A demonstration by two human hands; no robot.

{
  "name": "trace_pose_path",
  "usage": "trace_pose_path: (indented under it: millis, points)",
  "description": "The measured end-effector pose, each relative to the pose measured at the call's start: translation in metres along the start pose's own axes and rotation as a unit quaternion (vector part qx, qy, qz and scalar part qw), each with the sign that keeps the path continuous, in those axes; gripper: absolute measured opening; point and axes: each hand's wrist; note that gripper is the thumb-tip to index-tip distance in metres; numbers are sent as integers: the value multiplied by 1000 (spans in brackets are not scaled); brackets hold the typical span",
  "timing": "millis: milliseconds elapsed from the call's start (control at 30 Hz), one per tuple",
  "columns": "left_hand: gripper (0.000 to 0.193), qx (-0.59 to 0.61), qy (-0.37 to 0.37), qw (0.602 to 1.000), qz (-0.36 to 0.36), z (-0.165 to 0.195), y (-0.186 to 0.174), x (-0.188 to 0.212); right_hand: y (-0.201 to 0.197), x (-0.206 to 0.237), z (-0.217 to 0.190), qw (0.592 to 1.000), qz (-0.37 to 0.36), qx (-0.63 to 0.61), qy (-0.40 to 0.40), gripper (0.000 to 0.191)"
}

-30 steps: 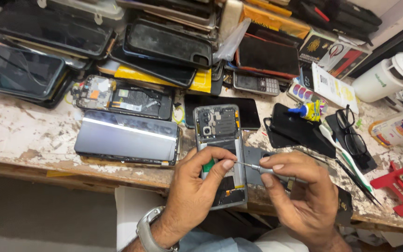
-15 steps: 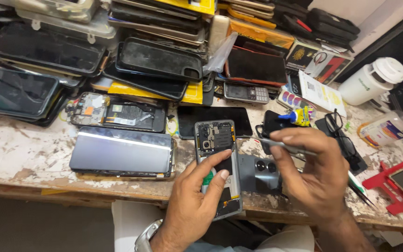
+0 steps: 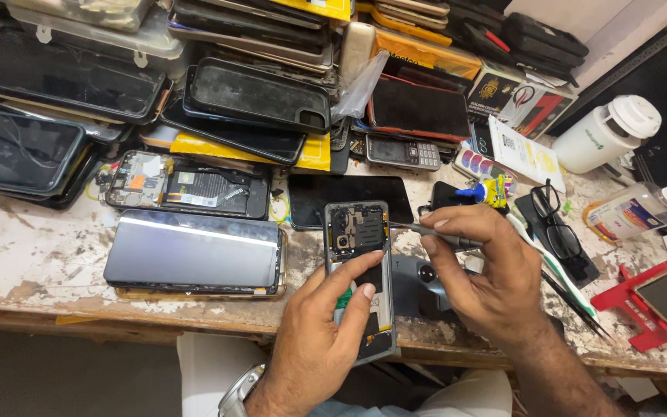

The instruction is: The person uses a screwdriver to remove screws from the internal frame of a disassembled smartphone. They repeatedly loosen and remove screws from various locations on the phone's chassis while holding the device steady.

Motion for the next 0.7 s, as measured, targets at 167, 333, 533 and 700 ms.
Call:
trace_pose_path:
  millis: [167,333,533,700]
  points:
    - [33,-6,-25,1000,-10,-1,1,0,0,0,0,1000,-11,8,-18,31]
    - [32,1,6,1000,1,-2,0,1,-1,2,1,999,-15,14,-26,32]
    - [32,16,-22,1000,-1,1,-2,0,0,6,-1,998,21,-55,9,30]
    - [27,38,4,999,15,-2,-5,-2,0,26,-21,974,67,-192,98,32]
Point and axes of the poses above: each hand's wrist, its own x-axis away from the middle knuckle, its own y-axis out of the palm, z = x × y, and after that the axes turned 9 degrees about -y, right-handed
